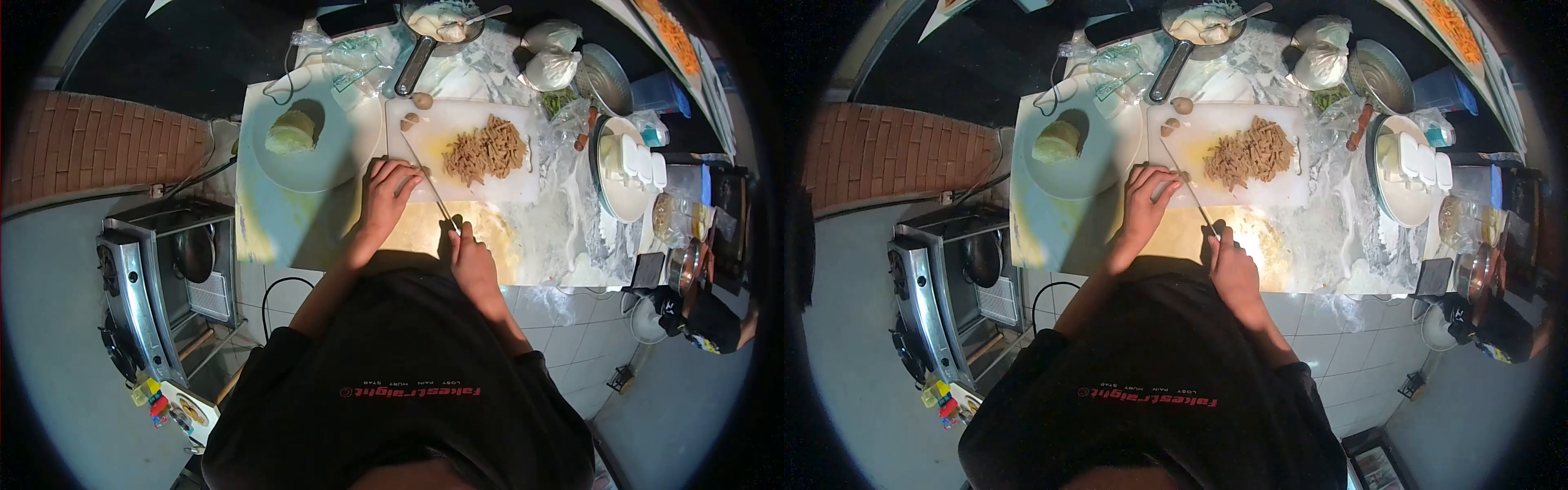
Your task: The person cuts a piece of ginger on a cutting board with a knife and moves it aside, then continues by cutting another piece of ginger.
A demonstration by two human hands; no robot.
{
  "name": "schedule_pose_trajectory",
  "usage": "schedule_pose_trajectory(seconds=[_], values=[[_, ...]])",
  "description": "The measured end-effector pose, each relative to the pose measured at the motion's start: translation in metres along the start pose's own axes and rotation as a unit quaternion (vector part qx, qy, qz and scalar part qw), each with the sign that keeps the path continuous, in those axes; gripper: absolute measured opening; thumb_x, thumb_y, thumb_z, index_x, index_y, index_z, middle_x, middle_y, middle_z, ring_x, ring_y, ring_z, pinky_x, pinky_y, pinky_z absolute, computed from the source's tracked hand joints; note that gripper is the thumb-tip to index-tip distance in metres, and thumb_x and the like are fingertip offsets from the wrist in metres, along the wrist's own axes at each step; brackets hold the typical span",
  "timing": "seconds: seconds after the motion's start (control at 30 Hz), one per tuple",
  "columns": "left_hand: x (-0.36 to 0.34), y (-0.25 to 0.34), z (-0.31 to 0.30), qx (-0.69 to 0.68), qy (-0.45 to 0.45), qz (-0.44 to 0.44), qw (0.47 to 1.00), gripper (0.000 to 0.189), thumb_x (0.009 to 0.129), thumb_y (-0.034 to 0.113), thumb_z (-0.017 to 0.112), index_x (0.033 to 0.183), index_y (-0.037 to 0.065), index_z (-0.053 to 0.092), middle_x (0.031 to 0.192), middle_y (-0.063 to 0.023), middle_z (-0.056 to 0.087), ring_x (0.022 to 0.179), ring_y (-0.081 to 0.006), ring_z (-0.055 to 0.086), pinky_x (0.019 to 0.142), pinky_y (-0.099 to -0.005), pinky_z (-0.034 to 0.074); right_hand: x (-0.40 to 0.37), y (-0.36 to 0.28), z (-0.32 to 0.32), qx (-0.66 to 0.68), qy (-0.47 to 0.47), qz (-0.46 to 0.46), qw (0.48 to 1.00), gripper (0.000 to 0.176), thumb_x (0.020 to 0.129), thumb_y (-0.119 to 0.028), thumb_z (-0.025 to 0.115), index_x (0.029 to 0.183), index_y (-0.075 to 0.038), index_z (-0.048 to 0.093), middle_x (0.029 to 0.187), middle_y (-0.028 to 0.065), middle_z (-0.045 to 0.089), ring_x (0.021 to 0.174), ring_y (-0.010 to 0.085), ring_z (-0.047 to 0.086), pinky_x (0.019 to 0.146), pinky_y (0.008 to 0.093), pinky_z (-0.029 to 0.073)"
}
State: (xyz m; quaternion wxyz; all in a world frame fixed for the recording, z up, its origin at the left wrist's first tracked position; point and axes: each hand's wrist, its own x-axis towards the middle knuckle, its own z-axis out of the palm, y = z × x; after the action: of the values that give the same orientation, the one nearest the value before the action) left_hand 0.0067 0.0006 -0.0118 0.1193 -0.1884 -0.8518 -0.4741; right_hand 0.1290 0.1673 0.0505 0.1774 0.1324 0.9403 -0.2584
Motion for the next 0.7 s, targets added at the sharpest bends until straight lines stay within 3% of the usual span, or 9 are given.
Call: schedule_pose_trajectory(seconds=[0.3, 0.7], values=[[-0.001, 0.000, 0.001, -0.012, 0.010, -0.012, 1.000, 0.011, 0.080, 0.007, 0.076, 0.091, 0.005, 0.072, 0.093, -0.0072, 0.068, 0.090, -0.0281, 0.059, 0.080, -0.0384, 0.048, -0.008, 0.010, 0.005, 0.133, -0.013, 0.007, 0.991, 0.038, 0.107, -0.031, 0.042, 0.120, 0.004, 0.051, 0.072, 0.0344, 0.062, 0.073, 0.0543, 0.062, 0.061, 0.0595, 0.049], [0.000, 0.002, -0.002, -0.021, 0.009, -0.021, 1.000, 0.013, 0.080, 0.007, 0.076, 0.092, 0.004, 0.073, 0.094, -0.0079, 0.071, 0.090, -0.0273, 0.063, 0.080, -0.0366, 0.050, -0.007, 0.002, 0.001, 0.136, -0.018, -0.001, 0.991, 0.038, 0.107, -0.032, 0.041, 0.118, 0.004, 0.052, 0.075, 0.0349, 0.062, 0.076, 0.0550, 0.061, 0.064, 0.0597, 0.048]])
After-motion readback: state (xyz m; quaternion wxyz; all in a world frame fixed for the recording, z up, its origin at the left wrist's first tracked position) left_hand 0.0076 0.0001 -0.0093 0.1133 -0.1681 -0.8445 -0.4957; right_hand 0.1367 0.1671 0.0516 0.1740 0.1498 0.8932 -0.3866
